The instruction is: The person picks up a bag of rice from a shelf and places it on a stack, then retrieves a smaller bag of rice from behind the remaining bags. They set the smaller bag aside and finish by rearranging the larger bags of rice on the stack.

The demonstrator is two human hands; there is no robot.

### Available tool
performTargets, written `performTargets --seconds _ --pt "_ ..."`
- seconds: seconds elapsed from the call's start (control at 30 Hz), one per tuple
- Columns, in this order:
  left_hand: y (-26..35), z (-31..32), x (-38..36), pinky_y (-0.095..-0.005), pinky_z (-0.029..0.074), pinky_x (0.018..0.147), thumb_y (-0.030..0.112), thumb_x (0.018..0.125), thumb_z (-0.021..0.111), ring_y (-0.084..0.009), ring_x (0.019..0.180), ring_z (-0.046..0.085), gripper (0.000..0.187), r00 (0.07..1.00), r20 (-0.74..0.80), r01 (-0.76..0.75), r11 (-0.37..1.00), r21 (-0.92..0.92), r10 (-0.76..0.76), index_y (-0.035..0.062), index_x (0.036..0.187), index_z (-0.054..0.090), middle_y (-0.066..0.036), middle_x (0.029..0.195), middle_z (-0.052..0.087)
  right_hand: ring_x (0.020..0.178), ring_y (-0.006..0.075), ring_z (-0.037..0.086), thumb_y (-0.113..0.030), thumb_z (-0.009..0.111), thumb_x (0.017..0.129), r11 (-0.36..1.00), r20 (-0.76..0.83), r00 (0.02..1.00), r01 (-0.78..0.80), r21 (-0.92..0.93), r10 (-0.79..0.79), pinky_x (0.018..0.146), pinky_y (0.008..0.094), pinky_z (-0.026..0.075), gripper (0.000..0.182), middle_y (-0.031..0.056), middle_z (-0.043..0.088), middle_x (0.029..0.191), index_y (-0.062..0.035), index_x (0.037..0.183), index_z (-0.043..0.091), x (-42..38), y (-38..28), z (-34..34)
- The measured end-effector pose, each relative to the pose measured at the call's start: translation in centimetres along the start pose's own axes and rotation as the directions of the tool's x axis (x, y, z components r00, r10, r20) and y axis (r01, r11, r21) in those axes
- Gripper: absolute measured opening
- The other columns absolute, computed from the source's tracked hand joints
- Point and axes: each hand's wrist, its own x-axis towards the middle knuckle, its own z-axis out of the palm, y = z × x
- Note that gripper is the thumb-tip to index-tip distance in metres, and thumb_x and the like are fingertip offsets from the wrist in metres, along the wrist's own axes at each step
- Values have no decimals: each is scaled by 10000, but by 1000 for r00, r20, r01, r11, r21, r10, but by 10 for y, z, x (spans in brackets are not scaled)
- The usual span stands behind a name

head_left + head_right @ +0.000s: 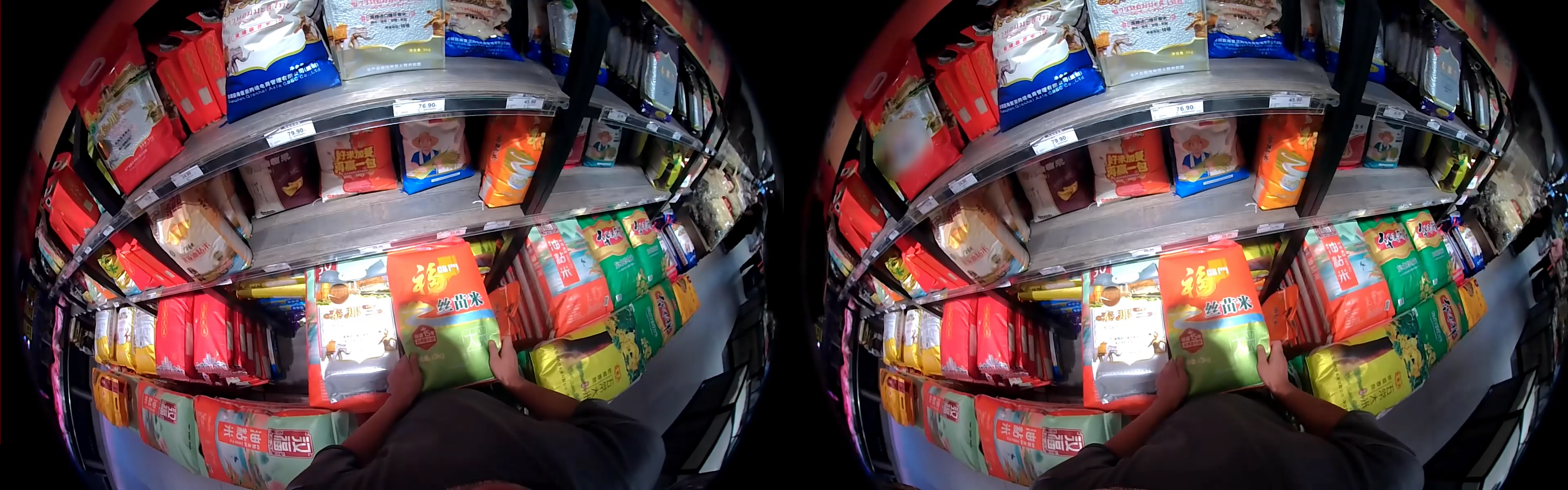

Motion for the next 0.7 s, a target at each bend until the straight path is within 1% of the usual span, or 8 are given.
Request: performTargets --seconds 0.17,0.23,0.3,0.4,0.47,0.53,0.63,0.7 --pt "-2 0 1 -572 463 795 414 1029 380 -480 912 624 442 1000 14 -15 1000 12 15 26 1014 591 -266 964 661 899 479 585 -293 577 975 1000 20 1000 8 13 -8 772 504 456 315 278 593 937 13 977 500 -1 -1 -5" --pt "-1 -2 2 -574 464 795 420 1028 380 -482 907 624 445 1000 17 -11 1000 4 11 24 1014 582 -267 966 661 865 446 605 -281 580 980 994 15 997 71 -84 -70 764 469 469 315 277 604 920 27 1004 521 -1 2 -7" --pt "-3 0 2 -576 465 794 425 1027 379 -484 902 624 448 1000 19 -8 1000 -5 8 22 1014 573 -269 967 660 858 447 600 -282 582 979 993 -1 996 92 -77 -92 755 475 464 315 277 596 906 26 994 520 0 5 -5" --pt "-3 0 4 -581 466 804 439 1023 383 -497 904 624 435 999 40 13 1000 -4 -12 33 1076 530 -276 973 660 845 459 589 -272 577 981 992 -3 995 94 -85 -95 731 487 456 302 280 581 879 22 961 513 1 6 -7" --pt "10 -6 2 -586 467 810 455 1019 384 -506 914 624 432 988 64 139 990 37 -142 48 1130 479 -278 969 660 840 469 582 -260 570 984 992 12 997 78 -99 -78 716 493 452 291 284 574 866 20 940 506 4 5 -8" --pt "10 -6 3 -587 467 810 456 1017 389 -509 920 624 430 989 55 135 991 12 -135 50 1139 463 -280 974 660 818 498 568 -224 554 986 980 32 989 146 -133 -143 686 517 445 261 298 561 830 14 897 494 6 6 -10" --pt "12 -8 2 -584 468 808 444 1015 409 -506 922 623 415 994 28 109 993 -43 -108 49 1132 454 -275 981 656 807 516 563 -237 542 987 959 40 974 229 -169 -225 675 558 441 252 293 579 815 -9 890 494 10 5 -15" --pt "12 -9 2 -579 468 806 431 1014 422 -500 919 622 401 996 4 92 993 -71 -92 44 1115 461 -268 982 653 806 509 568 -232 538 987 951 41 965 260 -169 -257 673 556 443 249 287 584 814 -12 878 500 12 6 -15"
